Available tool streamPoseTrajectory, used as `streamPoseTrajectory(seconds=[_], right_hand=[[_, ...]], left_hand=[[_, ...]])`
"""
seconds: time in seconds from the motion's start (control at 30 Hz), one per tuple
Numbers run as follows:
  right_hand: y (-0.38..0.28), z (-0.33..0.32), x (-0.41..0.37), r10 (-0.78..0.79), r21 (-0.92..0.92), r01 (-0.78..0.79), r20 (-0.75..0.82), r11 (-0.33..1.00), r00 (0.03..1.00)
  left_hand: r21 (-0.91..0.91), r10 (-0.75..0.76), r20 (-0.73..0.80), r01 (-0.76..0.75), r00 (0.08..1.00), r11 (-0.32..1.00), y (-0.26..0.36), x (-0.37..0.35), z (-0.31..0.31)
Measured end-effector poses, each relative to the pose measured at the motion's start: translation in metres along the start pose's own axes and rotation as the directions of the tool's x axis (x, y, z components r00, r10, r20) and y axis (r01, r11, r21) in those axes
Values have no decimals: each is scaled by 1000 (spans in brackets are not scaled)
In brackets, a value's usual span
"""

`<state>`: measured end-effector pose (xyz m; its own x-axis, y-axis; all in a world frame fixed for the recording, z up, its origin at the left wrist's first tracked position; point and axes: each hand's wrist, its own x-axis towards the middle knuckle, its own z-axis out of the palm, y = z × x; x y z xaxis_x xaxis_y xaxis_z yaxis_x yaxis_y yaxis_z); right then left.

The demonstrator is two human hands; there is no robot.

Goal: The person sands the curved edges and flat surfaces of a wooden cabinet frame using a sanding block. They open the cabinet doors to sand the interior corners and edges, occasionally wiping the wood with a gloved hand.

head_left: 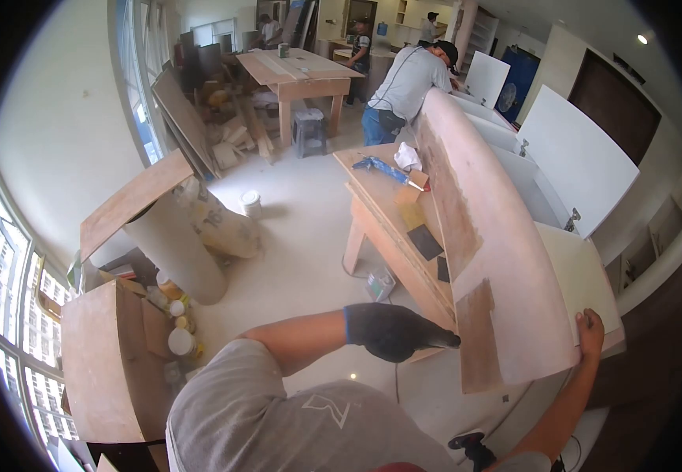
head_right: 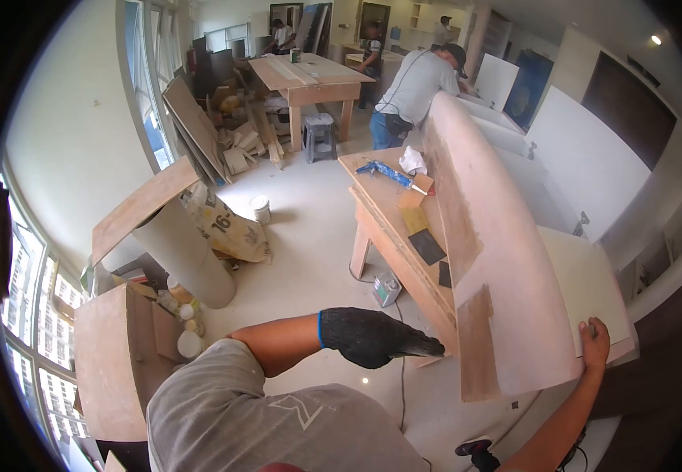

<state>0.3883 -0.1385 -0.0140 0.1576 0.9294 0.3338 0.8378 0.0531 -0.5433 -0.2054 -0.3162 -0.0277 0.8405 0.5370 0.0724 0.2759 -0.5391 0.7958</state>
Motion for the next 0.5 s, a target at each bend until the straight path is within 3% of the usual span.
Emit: streamPoseTrajectory(seconds=[0.07, 0.13, 0.2, 0.3, 0.33, 0.43, 0.5], right_hand=[[-1, 0, 1, 32, 7, -32, 1, 999, 999], [-2, 0, 4, 33, 27, -33, -11, 999, 999], [5, -1, 1, 42, -2, -42, 19, 999, 999], [3, -1, 8, 33, -32, -32, 32, 999, 999], [3, -1, 9, 30, -26, -29, 24, 999, 999], [-3, -2, 4, 56, -16, -56, -1, 998, 998], [-4, -3, 4, 48, -31, -48, -1, 998, 999]], left_hand=[[9, 111, -130, -111, 985, 994, 15, -18, -24], [100, 88, -321, -59, 943, 993, 25, -25, -47], [160, -35, -476, 125, 879, 979, 40, -32, -54], [61, 90, -277, -76, 957, 995, 18, -28, -38], [-29, -46, -196, 41, 980, 999, 22, -26, -35], [12, -101, -229, 106, 968, 994, 15, -19, -26], [7, -46, -253, 49, 966, 999, 2, -14, -20]])
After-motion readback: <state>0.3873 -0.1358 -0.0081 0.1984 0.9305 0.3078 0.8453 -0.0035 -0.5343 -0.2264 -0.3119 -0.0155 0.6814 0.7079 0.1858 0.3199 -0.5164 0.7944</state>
